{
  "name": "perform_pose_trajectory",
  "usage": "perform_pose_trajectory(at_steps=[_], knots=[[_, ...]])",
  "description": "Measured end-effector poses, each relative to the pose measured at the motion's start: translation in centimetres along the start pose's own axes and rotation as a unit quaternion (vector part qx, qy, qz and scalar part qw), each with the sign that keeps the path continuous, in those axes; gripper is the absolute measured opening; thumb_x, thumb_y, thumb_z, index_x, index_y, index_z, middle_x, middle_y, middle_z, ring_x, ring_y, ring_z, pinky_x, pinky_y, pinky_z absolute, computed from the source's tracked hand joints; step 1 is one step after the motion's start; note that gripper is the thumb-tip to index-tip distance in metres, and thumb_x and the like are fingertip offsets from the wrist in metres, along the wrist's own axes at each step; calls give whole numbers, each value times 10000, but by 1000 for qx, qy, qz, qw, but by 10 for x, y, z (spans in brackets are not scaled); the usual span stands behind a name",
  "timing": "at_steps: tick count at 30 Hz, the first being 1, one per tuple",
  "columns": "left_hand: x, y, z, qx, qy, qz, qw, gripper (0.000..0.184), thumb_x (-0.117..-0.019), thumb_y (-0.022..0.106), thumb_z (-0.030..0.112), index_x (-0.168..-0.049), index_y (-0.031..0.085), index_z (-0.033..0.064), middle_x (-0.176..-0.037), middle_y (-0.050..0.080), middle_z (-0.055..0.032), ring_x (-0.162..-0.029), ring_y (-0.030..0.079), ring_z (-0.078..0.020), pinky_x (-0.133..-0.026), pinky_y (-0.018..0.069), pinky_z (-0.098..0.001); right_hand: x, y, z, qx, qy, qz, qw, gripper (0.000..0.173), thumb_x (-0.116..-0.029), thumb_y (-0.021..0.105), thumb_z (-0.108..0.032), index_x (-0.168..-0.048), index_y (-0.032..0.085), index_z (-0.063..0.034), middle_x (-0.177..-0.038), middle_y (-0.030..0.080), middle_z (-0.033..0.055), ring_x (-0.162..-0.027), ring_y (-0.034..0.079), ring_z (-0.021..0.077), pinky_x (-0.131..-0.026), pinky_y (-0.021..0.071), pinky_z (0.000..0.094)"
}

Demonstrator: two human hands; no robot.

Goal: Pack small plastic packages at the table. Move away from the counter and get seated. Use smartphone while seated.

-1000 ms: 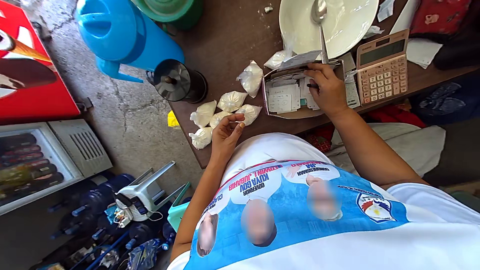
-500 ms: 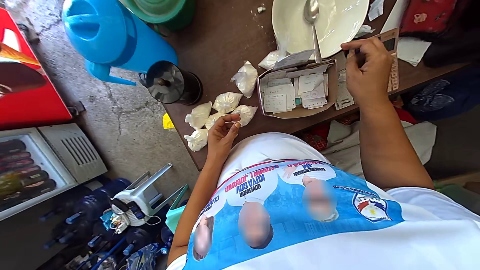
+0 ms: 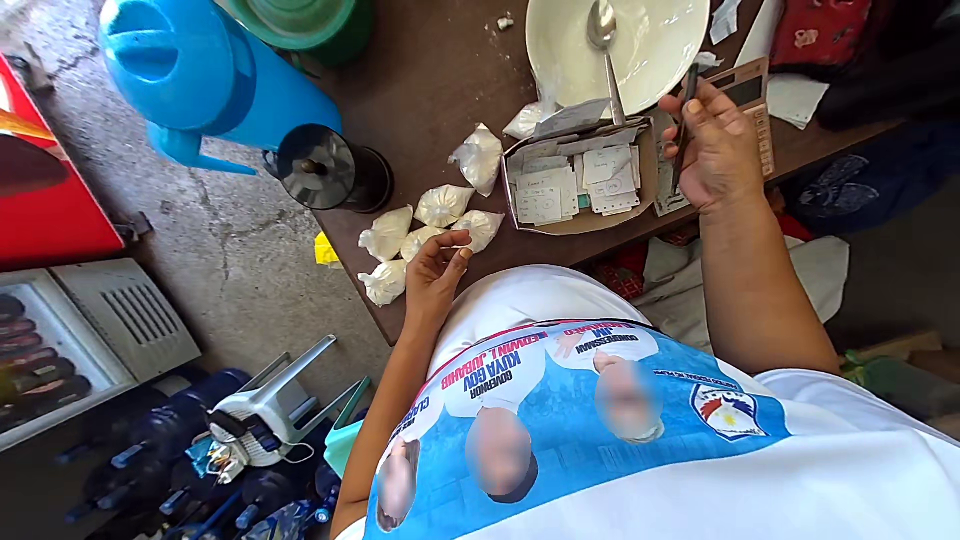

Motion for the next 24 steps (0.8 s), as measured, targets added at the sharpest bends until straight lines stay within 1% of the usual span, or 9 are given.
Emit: perform_pose_trajectory(at_steps=[2,4,6,8,11,13,18,22,24], knots=[[1,0,0,2,0,1,1000,261,-988,595,40,-1243,625,-5,-1179,696,-59,-980,697,-122,-889,593,-309,7,5,5,111,-45,-37,992,434,-1039,566,-135,-1445,457,-27,-1180,688,39,-866,670,86,-718,558,240],[1,1,-1,6,0,4,1000,261,-985,600,37,-1242,624,-6,-1173,697,-57,-978,696,-119,-890,591,-305,16,15,12,234,-66,-90,966,358,-1010,607,-117,-1328,543,37,-1180,688,121,-894,688,149,-790,587,328],[1,2,-1,6,3,1,1000,260,-983,602,33,-1238,625,-11,-1175,698,-60,-978,696,-124,-892,590,-309,26,29,24,343,-82,-153,923,282,-1004,611,-106,-1251,626,29,-1158,695,175,-904,705,235,-835,594,431],[2,3,0,4,3,-1,1000,261,-981,604,31,-1237,627,-10,-1175,702,-61,-979,699,-128,-893,591,-312,34,45,39,412,-116,-208,880,244,-1000,607,-72,-1221,675,3,-1144,703,195,-950,705,308,-881,575,512],[4,3,1,-4,3,-5,1000,257,-987,601,31,-1241,629,5,-1181,699,-46,-973,698,-113,-897,589,-303,41,59,59,448,-190,-249,837,220,-991,632,-104,-1173,720,-16,-1132,717,196,-1056,679,379,-961,490,592],[6,3,1,-9,-2,-4,1000,253,-993,601,37,-1244,630,16,-1185,695,-34,-977,695,-102,-897,587,-297,40,56,61,458,-211,-223,834,232,-1007,613,-146,-1166,722,-15,-1129,721,193,-1063,677,390,-949,483,603],[7,4,0,1,5,7,1000,254,-980,598,22,-1231,627,-5,-1160,702,-51,-963,700,-117,-885,594,-302,18,27,47,533,-223,-74,813,259,-1036,539,-140,-1197,705,-23,-1202,693,214,-1143,635,432,-967,461,621],[6,7,2,0,4,-2,1000,257,-977,601,15,-1232,624,-6,-1158,703,-47,-959,700,-108,-886,592,-295,3,13,40,566,-235,-2,790,261,-1038,518,-131,-1192,708,-38,-1204,672,233,-1140,615,449,-947,441,620],[7,7,2,0,3,-2,1000,254,-980,597,15,-1232,625,-5,-1159,702,-49,-962,700,-111,-886,593,-299,-3,11,42,567,-252,18,784,256,-1033,519,-128,-1181,716,-60,-1200,667,224,-1115,619,434,-925,449,593]])
Point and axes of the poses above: each hand's wrist, its own x-axis away from the middle knuckle, its own y-axis out of the palm, z = x × y, the point moved 1 cm from there along -x, towards the middle knuckle
